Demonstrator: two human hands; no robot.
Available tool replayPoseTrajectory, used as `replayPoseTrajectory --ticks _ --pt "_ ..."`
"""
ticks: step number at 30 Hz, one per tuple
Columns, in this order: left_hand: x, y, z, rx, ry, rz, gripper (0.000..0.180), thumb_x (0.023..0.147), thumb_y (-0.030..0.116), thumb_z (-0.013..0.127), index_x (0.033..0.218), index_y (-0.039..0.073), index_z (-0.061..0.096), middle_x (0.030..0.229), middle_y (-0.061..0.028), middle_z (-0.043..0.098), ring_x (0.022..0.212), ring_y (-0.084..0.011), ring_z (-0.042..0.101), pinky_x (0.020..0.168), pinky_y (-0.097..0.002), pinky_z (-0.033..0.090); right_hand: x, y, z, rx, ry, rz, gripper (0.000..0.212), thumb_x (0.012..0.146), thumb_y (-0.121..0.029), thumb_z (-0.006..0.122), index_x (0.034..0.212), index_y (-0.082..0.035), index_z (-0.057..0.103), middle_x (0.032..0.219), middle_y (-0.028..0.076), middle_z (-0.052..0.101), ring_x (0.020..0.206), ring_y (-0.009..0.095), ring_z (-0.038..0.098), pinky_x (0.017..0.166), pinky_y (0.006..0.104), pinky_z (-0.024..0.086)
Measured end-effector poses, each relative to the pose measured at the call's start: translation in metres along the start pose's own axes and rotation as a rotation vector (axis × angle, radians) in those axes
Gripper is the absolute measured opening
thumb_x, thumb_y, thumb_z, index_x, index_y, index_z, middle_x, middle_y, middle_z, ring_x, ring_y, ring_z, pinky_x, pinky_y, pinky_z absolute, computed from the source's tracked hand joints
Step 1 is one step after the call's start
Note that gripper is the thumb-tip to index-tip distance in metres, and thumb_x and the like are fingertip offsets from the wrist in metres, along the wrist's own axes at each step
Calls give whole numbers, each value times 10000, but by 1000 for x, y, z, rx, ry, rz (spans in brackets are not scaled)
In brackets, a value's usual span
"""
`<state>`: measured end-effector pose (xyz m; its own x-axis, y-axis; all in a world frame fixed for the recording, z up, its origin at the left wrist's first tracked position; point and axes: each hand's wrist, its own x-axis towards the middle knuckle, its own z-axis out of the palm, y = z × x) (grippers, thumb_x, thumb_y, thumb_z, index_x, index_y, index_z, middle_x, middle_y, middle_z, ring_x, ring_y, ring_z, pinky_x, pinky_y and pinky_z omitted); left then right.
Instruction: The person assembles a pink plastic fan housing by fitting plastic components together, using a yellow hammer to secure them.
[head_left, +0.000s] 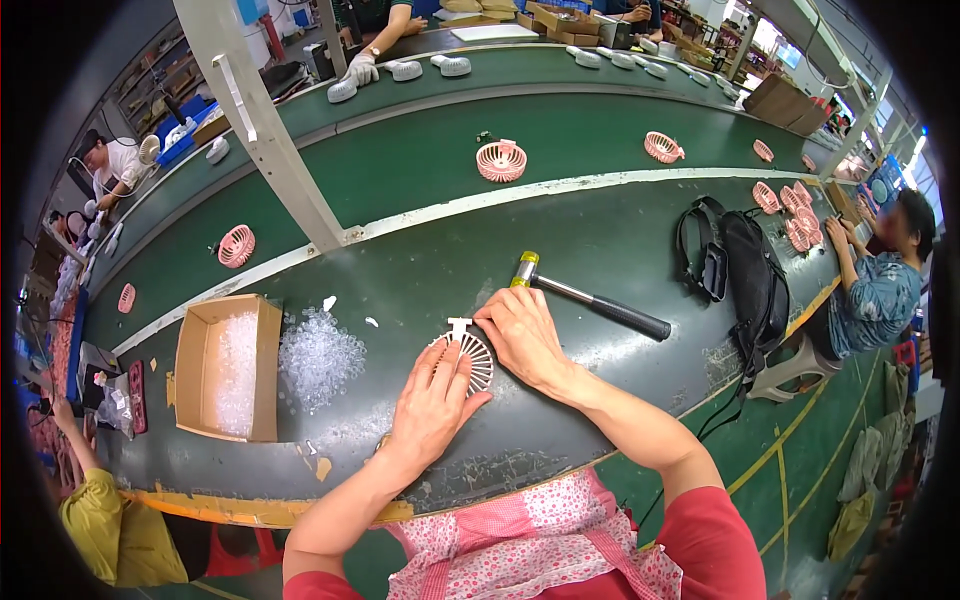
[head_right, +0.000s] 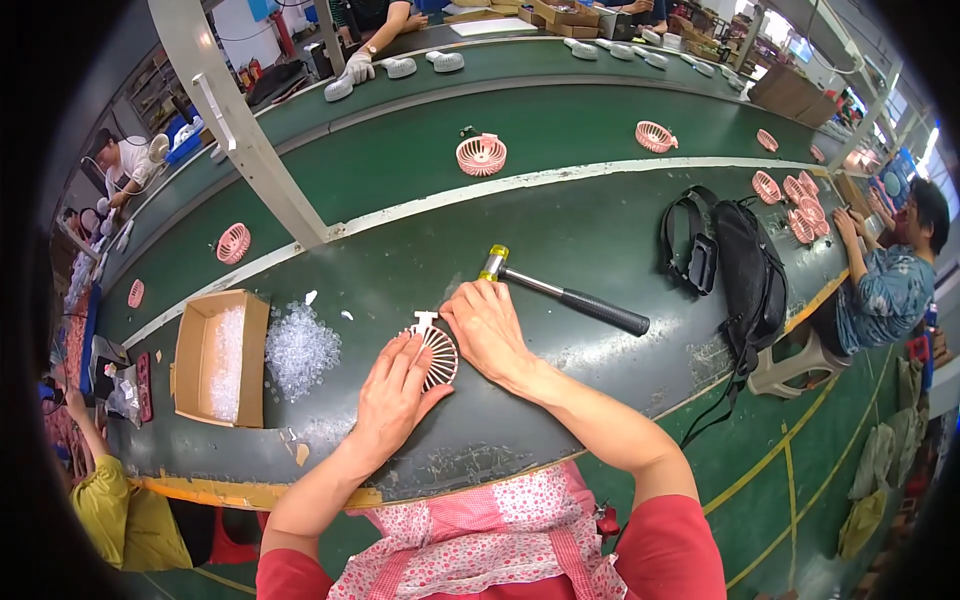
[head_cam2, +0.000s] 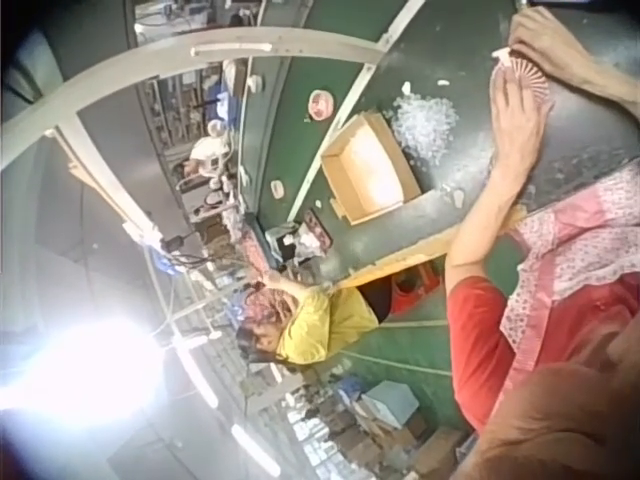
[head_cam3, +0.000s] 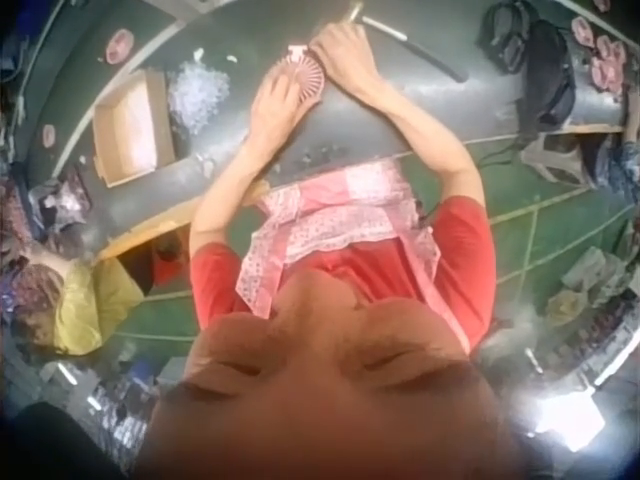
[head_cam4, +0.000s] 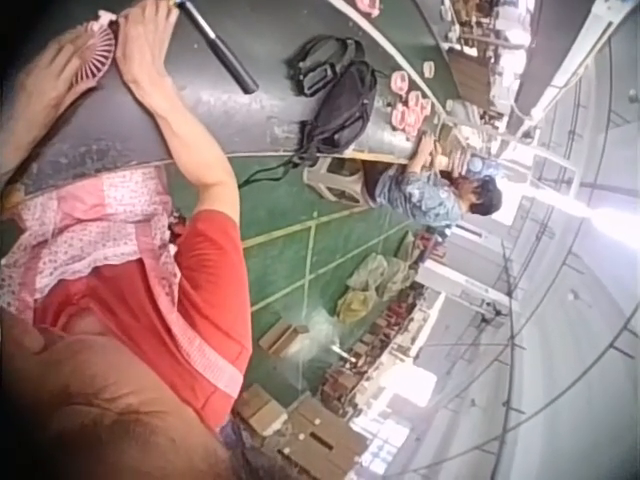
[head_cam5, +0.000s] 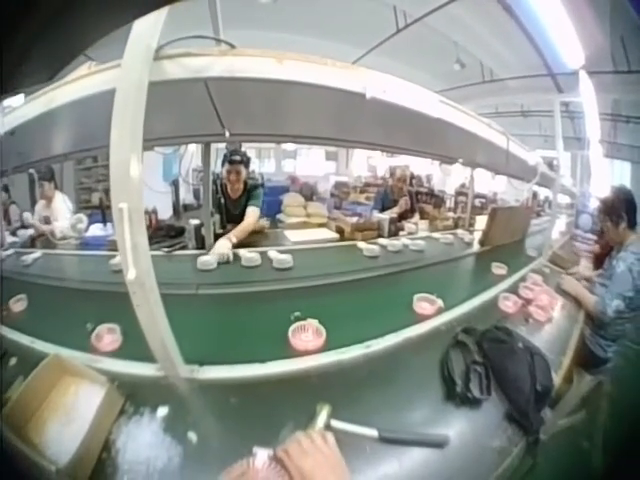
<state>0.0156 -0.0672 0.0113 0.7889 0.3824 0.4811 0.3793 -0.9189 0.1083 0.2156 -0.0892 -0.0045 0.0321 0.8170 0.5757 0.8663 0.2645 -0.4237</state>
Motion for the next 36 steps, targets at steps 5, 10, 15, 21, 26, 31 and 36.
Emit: replayPoseTrajectory --ticks 5,10,15,21,26,31,36 --pt "1 3 1 19 2 16 557 824 345 756 1181 -55 603 1257 -221 575 1229 -365 535 1075 -452 447 -2 3 -5 32 -27 12 109 842 -68 703 941 -35 673 940 77 627 969 277 566 891 408 417" --pt "-3 1 5 35 15 -2 549 825 342 757 1185 -45 604 1270 -217 572 1242 -362 529 1084 -467 435 8 5 -36 -112 -144 -53 278 874 -129 687 1131 -37 633 1152 126 592 1089 319 548 926 427 435" --pt "3 4 -5 11 50 -19 544 746 231 824 1185 -9 609 1215 -172 589 1144 -346 561 1000 -471 474 -13 49 -65 -494 -241 212 285 894 -83 632 1161 10 592 1118 139 564 1093 326 533 889 423 445" --pt "-1 4 1 3 68 -39 533 741 220 820 1176 -6 609 1177 -154 587 1081 -338 562 958 -451 479 6 15 -76 -152 -135 207 262 932 -56 594 1183 20 585 977 164 580 866 364 607 705 476 509" --pt "-3 5 -4 62 67 -33 520 782 279 789 1184 3 607 1136 -151 588 1072 -320 573 960 -417 487 27 -43 -100 -51 291 -49 284 946 -83 612 1215 6 598 918 155 628 763 332 647 603 434 515" --pt "2 6 -2 99 80 -49 418 846 311 720 1136 27 622 1109 -100 593 1050 -245 584 962 -375 497 -7 -18 -65 -71 -231 46 271 961 -196 609 1192 -56 627 890 169 673 751 380 667 649 445 556" --pt "8 -41 -18 -116 305 -104 231 754 56 656 985 78 653 890 -49 643 807 -218 645 667 -342 542 13 8 -85 -281 -113 113 295 911 -138 663 1194 -59 642 969 132 637 905 329 608 768 433 508"
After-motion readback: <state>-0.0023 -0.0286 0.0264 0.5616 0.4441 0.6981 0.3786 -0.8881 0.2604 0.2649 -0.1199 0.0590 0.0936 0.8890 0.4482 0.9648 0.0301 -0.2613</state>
